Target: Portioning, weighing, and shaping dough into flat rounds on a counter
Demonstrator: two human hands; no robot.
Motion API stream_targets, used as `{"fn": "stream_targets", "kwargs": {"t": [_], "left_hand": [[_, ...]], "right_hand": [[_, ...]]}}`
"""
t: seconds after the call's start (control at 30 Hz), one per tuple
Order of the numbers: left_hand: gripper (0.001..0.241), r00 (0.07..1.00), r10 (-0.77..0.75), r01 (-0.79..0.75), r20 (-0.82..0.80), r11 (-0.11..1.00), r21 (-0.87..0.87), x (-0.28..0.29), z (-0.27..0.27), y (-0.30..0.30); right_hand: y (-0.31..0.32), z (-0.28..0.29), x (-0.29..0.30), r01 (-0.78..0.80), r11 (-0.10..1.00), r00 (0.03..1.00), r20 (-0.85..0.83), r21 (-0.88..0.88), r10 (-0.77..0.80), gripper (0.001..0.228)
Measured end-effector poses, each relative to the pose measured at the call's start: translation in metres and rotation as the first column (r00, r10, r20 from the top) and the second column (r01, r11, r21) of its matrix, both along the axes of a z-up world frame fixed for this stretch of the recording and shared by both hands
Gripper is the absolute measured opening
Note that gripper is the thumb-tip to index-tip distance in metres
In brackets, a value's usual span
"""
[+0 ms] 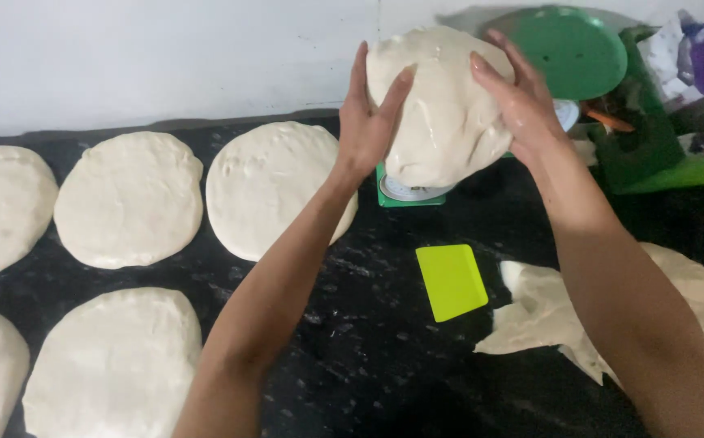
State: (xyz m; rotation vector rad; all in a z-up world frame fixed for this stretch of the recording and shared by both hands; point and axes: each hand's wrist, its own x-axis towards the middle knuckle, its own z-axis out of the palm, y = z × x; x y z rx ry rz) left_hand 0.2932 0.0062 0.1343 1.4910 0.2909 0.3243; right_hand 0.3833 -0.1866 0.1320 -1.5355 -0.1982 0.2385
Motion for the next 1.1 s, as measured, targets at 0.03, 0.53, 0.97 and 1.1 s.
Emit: {"fn": "stream_targets", "kwargs": {"t": [0.03, 0.53, 0.97, 1.1], "left_hand": [[0.104, 0.999, -0.04, 0.036, 0.013, 0.969, 0.244, -0.001, -0.006, 0.005], [0.117, 0.947, 0.057, 0.078, 0.316, 0.914, -0.398, 0.011, -0.073, 0.017], [0.055, 1.0, 0.017, -0.017, 0.009, 0.998, -0.059, -0.17, -0.228, -0.106], [0.044, 0.926, -0.377, 0.377, 0.001, 0.926, 0.002, -0.194, -0.237, -0.164]], "right_hand": [[-0.002, -0.004, 0.0, -0.078, 0.993, 0.989, 0.114, -0.093, 0.089, 0.071], [-0.07, -0.159, -0.123, 0.15, 0.555, 0.988, 0.105, -0.818, -0.112, 0.076], [-0.15, -0.166, -0.2, 0.384, 0.732, 0.923, 0.255, -0.563, -0.288, 0.053], [-0.198, -0.107, -0.218, 0.157, 0.5, 0.986, 0.163, -0.852, -0.033, 0.05]]}}
